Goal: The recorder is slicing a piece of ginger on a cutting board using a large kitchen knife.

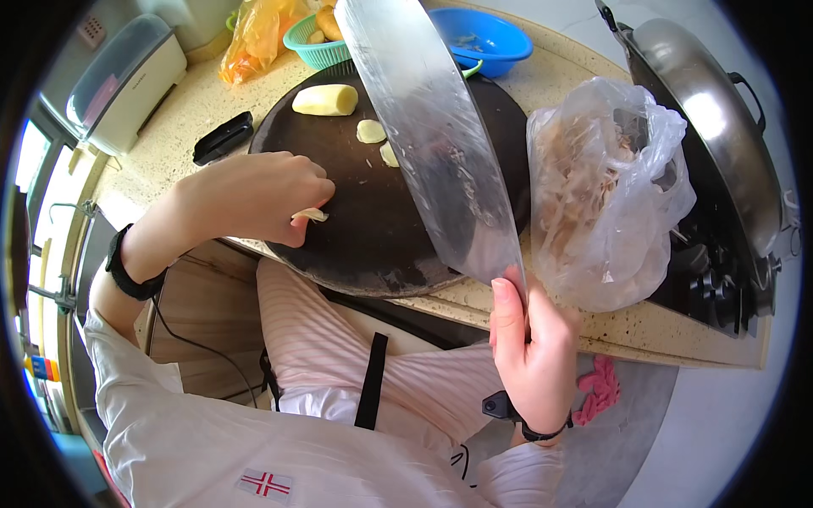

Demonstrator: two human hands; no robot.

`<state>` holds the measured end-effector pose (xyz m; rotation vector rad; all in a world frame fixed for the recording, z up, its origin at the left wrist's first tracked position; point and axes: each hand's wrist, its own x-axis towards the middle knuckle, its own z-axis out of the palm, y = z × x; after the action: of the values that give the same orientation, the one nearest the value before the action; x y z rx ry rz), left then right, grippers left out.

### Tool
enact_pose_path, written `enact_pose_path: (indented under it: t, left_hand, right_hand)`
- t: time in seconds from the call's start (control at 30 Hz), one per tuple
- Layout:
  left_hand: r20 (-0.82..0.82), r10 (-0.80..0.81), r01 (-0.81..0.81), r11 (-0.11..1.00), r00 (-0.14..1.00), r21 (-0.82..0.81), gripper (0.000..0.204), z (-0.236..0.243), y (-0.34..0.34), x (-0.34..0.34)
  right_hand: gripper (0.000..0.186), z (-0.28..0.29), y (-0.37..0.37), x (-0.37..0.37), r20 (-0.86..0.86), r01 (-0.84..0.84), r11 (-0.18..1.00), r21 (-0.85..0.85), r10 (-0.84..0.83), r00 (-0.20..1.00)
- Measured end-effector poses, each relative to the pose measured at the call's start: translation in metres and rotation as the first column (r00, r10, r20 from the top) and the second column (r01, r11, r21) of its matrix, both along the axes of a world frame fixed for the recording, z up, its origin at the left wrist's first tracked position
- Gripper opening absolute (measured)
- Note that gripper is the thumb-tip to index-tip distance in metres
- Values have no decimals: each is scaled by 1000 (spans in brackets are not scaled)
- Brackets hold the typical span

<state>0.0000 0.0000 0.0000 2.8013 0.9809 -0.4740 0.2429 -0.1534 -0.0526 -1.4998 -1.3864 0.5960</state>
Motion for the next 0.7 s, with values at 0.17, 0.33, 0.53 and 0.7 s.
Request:
enact_pose_path:
  t: [0.17,0.33,0.53,0.7]
  left_hand:
    - [47,58,-56,997,997,-44,23,3,4,-1]
    - [102,48,-30,986,994,-167,20,7,15,-2]
    - [157,105,-48,942,982,-331,18,11,28,-10]
    - [143,51,1,940,988,-341,18,8,28,-9]
  right_hand:
    - [19,-1,-1,1,-9,-4,1000,-2,4,1000]
    - [20,-5,-4,-1,-76,21,1000,-10,-22,997]
    - [20,-11,-6,-1,-134,21,1000,-13,-22,991]
    - [22,-12,-7,-1,-171,33,999,-27,-37,985]
